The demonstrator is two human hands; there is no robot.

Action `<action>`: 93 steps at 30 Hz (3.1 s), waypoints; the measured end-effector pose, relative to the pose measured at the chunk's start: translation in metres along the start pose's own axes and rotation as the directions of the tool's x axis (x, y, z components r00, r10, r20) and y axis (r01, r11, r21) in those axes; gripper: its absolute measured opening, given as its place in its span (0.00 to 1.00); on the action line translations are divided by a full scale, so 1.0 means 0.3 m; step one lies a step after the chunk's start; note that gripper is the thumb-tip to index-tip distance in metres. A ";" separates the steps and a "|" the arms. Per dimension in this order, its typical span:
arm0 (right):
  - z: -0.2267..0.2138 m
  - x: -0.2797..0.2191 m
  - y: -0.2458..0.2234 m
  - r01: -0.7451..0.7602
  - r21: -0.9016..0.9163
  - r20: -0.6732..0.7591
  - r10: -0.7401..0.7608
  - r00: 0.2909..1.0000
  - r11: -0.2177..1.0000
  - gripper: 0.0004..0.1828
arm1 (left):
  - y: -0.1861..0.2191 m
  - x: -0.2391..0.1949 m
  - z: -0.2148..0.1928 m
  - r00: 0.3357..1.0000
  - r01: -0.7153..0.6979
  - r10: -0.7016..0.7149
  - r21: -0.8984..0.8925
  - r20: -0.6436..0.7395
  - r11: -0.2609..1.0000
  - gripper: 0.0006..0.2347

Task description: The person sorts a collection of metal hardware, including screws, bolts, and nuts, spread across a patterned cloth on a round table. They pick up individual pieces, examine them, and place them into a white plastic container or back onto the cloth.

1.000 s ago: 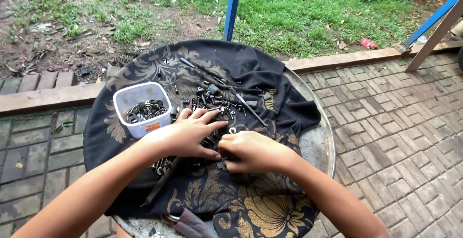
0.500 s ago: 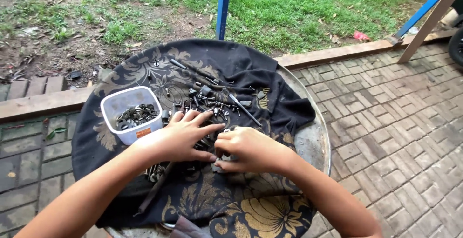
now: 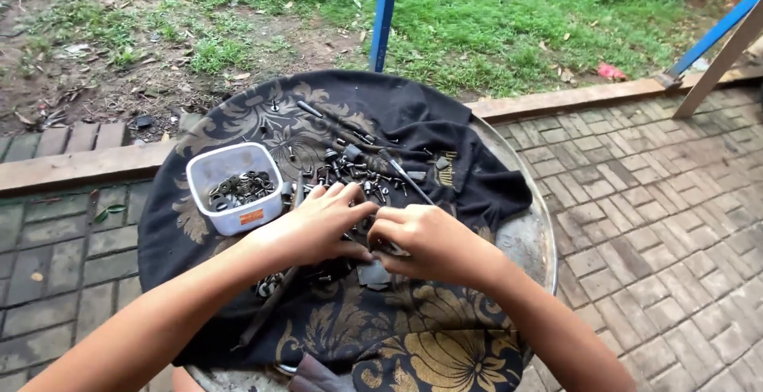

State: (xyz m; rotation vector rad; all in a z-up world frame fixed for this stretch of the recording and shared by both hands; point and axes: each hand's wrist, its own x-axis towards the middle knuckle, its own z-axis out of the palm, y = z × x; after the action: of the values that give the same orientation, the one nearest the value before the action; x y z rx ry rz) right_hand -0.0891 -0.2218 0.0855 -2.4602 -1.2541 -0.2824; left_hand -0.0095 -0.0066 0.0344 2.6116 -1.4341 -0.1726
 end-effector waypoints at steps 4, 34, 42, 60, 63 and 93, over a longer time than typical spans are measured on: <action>-0.002 -0.004 -0.012 0.029 -0.075 -0.029 -0.031 0.999 0.997 0.07 | 0.001 0.010 -0.017 1.000 0.000 0.000 -0.012 -0.018 1.000 0.28; -0.003 -0.010 0.001 -0.226 0.034 0.470 0.184 0.863 0.974 0.11 | -0.006 0.000 -0.017 0.992 -0.087 0.097 0.115 -0.079 0.989 0.33; -0.036 -0.007 -0.020 -0.231 0.053 0.408 0.190 0.893 0.972 0.11 | -0.009 0.012 -0.038 0.988 -0.149 0.144 -0.097 -0.052 0.984 0.33; -0.008 0.003 0.002 -0.369 0.127 0.533 0.250 0.809 0.921 0.09 | 0.029 -0.029 -0.081 0.996 -0.089 0.090 -0.197 -0.005 0.976 0.32; -0.017 0.007 0.005 -0.348 0.065 0.524 0.265 0.810 0.935 0.09 | 0.023 -0.026 -0.074 0.996 -0.087 0.091 -0.201 0.010 0.976 0.33; -0.028 0.042 -0.040 -0.359 0.034 0.509 0.293 0.810 0.933 0.16 | -0.027 -0.013 0.005 0.992 -0.122 0.118 -0.108 -0.037 0.987 0.35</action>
State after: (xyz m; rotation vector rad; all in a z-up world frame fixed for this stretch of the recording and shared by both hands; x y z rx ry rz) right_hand -0.0916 -0.2095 0.1002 -2.6621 -0.9436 0.5463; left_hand -0.0050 0.0009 0.0316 2.4228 -1.5210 -0.1908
